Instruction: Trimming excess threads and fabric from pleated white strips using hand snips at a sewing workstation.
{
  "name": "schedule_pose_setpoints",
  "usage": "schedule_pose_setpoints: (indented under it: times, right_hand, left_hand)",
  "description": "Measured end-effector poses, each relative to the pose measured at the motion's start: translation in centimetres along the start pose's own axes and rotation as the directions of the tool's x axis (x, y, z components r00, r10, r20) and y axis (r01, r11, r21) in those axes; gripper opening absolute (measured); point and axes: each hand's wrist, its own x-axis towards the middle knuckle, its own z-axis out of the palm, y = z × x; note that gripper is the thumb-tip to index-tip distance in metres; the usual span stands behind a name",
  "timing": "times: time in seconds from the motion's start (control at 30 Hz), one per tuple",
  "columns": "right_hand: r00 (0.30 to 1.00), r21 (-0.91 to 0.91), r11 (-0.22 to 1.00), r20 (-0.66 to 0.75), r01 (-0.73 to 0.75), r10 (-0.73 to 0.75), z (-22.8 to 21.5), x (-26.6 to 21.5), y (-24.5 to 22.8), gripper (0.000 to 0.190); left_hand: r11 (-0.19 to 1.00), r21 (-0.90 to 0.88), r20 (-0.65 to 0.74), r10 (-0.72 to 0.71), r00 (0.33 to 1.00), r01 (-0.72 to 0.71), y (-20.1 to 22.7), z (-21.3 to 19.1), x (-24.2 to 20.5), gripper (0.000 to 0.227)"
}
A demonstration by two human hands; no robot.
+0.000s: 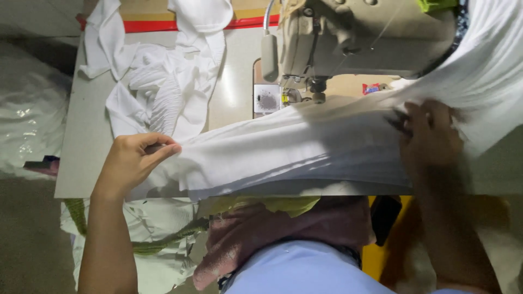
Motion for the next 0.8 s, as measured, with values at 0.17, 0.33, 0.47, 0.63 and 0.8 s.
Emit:
schedule_pose_setpoints:
  times: [0.17, 0.33, 0.47, 0.63, 0.8]
  right_hand:
    - [0.936, -0.030, 0.941, -0.097, 0.338, -0.339, 4.3, 0.4, -0.8, 0.046]
    - [0.937, -0.130, 0.929, 0.023, 0.348, -0.348, 6.0, 2.2, 0.2, 0.077]
    - [0.926, -0.035, 0.928, 0.088, 0.372, -0.368, 4.7, 2.1, 0.3, 0.068]
    - [0.941, 0.154, 0.929, -0.070, 0.338, -0.331, 1.6, -0.7, -3.7, 0.060]
    - [0.916, 0.897, -0.334, 0.159, -0.290, -0.367, -0.6, -5.3, -15.1, 0.069]
  left_hand:
    - [0.918, -0.355, -0.077, 0.161, 0.984, -0.178, -2.4, 0.0, -0.9, 0.009]
    - [0.974, -0.111, 0.054, -0.195, 0.979, 0.200, -1.3, -0.4, -1.0, 0.021]
    - [0.943, -0.238, 0.118, -0.209, 0.971, 0.232, -2.7, -1.1, -1.7, 0.016]
    - [0.880, -0.470, 0.093, -0.027, 0.995, 0.068, -4.1, -1.1, -1.7, 0.022]
    - [0.923, -0.362, 0.040, -0.122, 0.992, 0.128, -0.8, -1.7, -2.7, 0.014]
